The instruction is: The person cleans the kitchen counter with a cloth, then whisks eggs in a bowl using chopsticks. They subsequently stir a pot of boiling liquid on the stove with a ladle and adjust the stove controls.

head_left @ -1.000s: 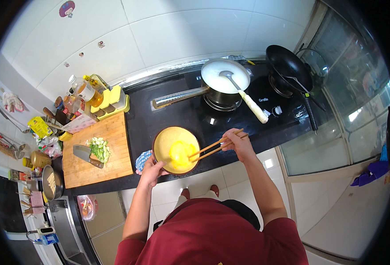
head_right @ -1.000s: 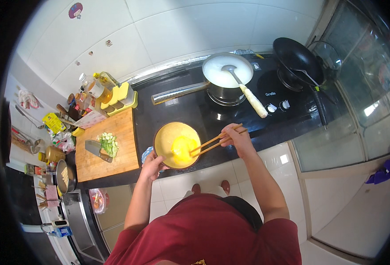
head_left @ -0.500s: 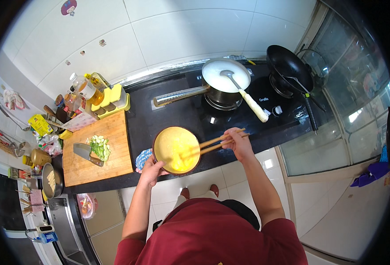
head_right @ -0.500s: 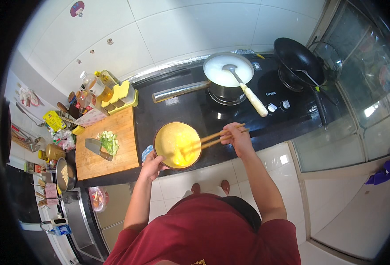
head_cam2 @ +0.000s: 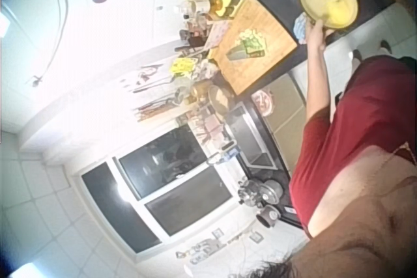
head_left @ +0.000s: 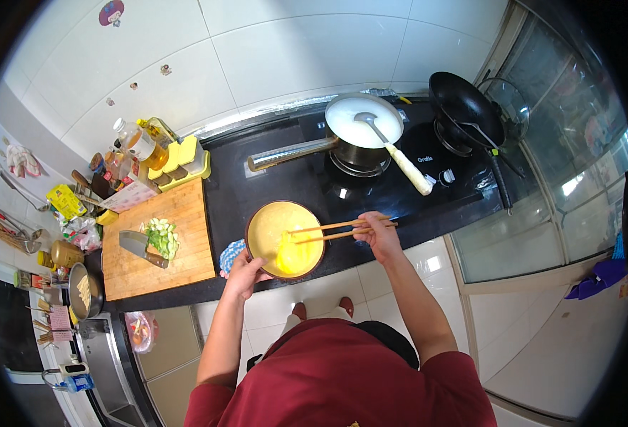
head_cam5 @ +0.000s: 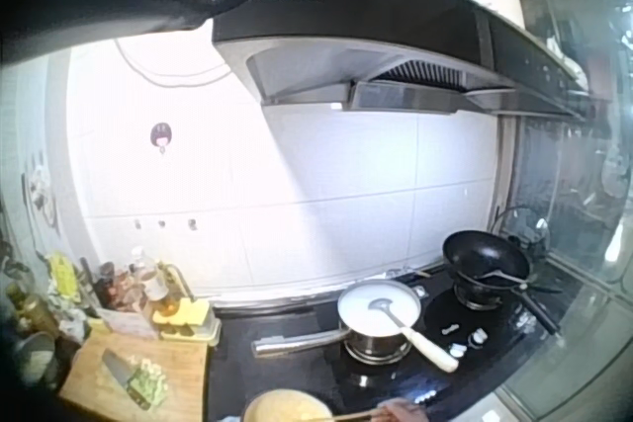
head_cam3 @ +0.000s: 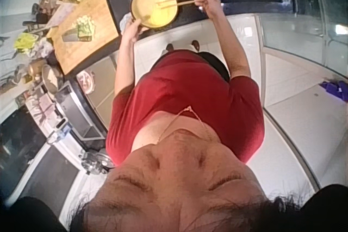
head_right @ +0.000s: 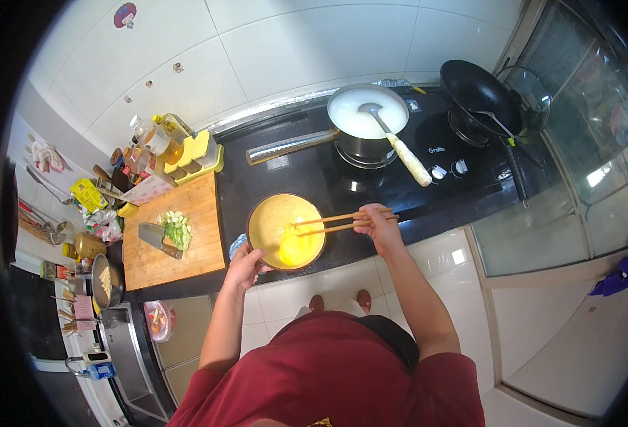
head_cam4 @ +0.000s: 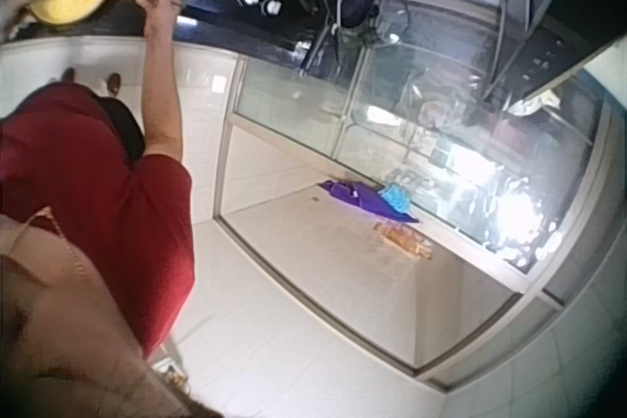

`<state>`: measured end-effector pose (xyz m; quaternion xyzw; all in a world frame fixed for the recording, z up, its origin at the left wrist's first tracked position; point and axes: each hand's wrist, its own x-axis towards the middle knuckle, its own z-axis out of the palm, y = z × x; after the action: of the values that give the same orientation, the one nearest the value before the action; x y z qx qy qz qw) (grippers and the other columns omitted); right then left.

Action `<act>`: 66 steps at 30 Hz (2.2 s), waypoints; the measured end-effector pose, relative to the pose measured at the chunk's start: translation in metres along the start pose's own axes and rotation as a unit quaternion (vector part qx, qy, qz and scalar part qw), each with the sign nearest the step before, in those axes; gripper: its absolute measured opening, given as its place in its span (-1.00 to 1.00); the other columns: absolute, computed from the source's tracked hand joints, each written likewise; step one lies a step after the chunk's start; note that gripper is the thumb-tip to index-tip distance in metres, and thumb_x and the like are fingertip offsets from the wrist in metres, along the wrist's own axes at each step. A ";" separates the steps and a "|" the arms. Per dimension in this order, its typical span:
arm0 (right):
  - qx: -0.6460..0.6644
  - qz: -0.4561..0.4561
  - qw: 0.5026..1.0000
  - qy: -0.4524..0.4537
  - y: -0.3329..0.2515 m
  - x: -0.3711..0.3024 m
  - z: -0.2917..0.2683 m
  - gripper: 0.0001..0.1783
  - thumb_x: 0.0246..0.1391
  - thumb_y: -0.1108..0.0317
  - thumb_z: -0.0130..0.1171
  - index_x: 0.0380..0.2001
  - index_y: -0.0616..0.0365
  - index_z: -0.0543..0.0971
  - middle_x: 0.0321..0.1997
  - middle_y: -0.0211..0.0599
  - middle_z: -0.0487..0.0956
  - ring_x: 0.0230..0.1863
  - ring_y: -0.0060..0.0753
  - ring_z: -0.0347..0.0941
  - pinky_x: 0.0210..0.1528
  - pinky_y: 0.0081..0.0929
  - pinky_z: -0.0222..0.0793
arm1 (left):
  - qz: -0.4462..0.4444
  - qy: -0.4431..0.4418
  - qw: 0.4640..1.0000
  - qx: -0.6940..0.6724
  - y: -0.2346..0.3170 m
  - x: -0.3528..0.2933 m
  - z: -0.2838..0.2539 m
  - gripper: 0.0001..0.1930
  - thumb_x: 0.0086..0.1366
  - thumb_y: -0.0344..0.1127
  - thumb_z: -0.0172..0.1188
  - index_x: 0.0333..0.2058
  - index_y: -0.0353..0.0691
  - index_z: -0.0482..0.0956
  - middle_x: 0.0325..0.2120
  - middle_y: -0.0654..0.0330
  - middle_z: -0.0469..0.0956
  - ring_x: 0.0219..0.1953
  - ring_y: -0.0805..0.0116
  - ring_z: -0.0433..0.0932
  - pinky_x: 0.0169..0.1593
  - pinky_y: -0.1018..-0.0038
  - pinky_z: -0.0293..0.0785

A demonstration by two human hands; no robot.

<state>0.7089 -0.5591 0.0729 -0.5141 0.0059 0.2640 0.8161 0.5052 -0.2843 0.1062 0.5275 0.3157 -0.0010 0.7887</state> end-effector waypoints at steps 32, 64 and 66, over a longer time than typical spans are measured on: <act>-0.029 -0.002 1.000 -0.006 -0.011 -0.004 0.006 -0.79 0.22 0.27 0.11 -0.29 0.20 0.54 -0.37 -0.14 0.62 -0.43 -0.37 0.62 -0.44 -0.52 0.61 | 0.002 0.011 1.000 -0.001 0.001 0.002 0.001 -0.59 0.24 -0.48 0.07 0.07 -0.37 0.33 -0.11 0.02 0.55 -0.25 0.24 0.66 -0.31 0.46 0.69; -0.060 -0.012 0.998 -0.003 -0.016 0.008 0.018 -0.82 0.19 0.29 0.11 -0.35 0.20 0.54 -0.41 -0.17 0.62 -0.47 -0.38 0.61 -0.46 -0.50 0.61 | 0.000 0.004 1.000 -0.017 0.001 0.013 -0.009 -0.58 0.23 -0.50 0.09 0.07 -0.40 0.31 -0.11 0.00 0.54 -0.25 0.23 0.67 -0.32 0.46 0.71; -0.075 0.004 0.997 -0.028 -0.028 -0.001 0.029 -0.83 0.18 0.30 0.11 -0.35 0.19 0.54 -0.40 -0.19 0.62 -0.45 -0.38 0.61 -0.45 -0.51 0.61 | -0.004 0.010 1.000 -0.014 -0.002 0.012 -0.010 -0.58 0.23 -0.51 0.09 0.07 -0.40 0.31 -0.11 -0.01 0.54 -0.24 0.23 0.67 -0.32 0.46 0.71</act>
<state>0.7126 -0.5448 0.1106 -0.5664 -0.0351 0.2814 0.7738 0.5095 -0.2725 0.0961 0.5152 0.3256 0.0057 0.7928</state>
